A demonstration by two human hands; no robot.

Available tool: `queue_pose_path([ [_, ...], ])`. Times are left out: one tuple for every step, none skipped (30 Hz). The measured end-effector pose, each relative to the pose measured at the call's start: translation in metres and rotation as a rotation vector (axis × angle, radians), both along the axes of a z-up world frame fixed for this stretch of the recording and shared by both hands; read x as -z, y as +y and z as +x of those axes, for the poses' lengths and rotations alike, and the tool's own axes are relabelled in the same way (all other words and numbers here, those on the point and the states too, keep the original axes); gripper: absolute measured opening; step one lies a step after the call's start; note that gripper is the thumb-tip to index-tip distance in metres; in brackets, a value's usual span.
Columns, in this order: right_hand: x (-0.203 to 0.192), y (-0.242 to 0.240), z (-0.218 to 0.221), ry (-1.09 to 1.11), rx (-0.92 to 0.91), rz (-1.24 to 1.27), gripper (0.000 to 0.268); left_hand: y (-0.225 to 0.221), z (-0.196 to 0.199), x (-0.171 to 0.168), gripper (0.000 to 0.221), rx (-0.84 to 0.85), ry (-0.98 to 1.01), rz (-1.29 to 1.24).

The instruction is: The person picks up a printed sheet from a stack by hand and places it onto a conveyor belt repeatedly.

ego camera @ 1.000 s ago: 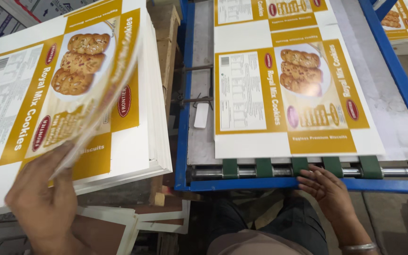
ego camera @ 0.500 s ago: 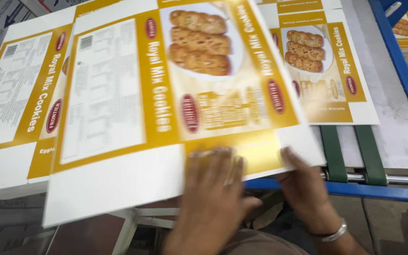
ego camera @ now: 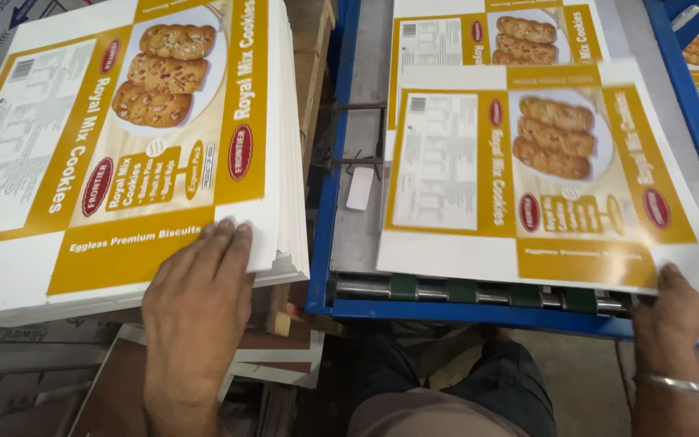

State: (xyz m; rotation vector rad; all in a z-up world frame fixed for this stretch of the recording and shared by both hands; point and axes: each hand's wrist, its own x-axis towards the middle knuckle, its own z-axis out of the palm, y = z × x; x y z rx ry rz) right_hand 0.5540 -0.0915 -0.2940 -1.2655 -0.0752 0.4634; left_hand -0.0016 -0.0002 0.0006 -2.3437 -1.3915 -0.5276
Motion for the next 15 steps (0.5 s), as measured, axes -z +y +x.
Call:
queue_pose_path([
  [0.007, -0.004, 0.003, -0.003, 0.013, -0.041, 0.042, 0.000, -0.001, -0.001, 0.039, -0.004, -0.016, 0.000],
  [0.014, -0.017, 0.005, -0.007, 0.025, -0.087, 0.042, -0.003, -0.002, 0.000, 0.039, -0.008, -0.033, -0.004],
  [0.021, -0.032, 0.006, -0.012, 0.037, -0.133, 0.043, -0.004, -0.003, 0.000, 0.040, -0.012, -0.051, -0.008],
  [0.027, -0.046, 0.004, -0.063, -0.043, -0.043, 0.044, -0.004, -0.004, -0.001, 0.040, -0.013, -0.058, -0.006],
  [0.032, -0.063, 0.000, -0.114, -0.121, 0.048, 0.046, -0.003, -0.005, -0.001, 0.041, -0.014, -0.066, -0.005],
  [0.038, -0.081, -0.007, -0.162, -0.192, 0.135, 0.050, -0.003, -0.005, -0.002, 0.042, -0.008, -0.069, -0.007],
  [0.043, -0.096, -0.012, -0.152, -0.204, 0.118, 0.048, -0.004, -0.006, -0.002, 0.044, -0.008, -0.068, -0.006],
  [0.045, -0.113, -0.019, -0.144, -0.211, 0.102, 0.047, -0.004, -0.006, -0.003, 0.046, -0.002, -0.067, -0.004],
  [0.047, -0.124, -0.024, -0.136, -0.218, 0.086, 0.046, -0.004, -0.007, -0.003, 0.048, 0.003, -0.066, -0.002],
  [0.046, -0.133, -0.027, -0.111, -0.185, -0.024, 0.046, -0.004, -0.007, -0.002, 0.047, -0.007, -0.059, -0.001],
  [0.044, -0.141, -0.030, -0.086, -0.151, -0.135, 0.046, -0.004, -0.008, -0.001, 0.046, -0.017, -0.051, 0.001],
  [0.042, -0.146, -0.033, -0.060, -0.118, -0.243, 0.046, -0.005, -0.008, -0.002, 0.044, -0.029, -0.042, 0.004],
  [0.038, -0.149, -0.035, -0.045, -0.092, -0.266, 0.045, -0.006, -0.008, -0.002, 0.044, -0.029, -0.049, -0.004],
  [0.035, -0.147, -0.036, -0.030, -0.065, -0.282, 0.045, -0.005, -0.008, -0.003, 0.044, -0.028, -0.057, -0.006],
  [0.032, -0.144, -0.037, -0.015, -0.039, -0.298, 0.044, -0.004, -0.008, -0.003, 0.044, -0.027, -0.064, -0.008],
])
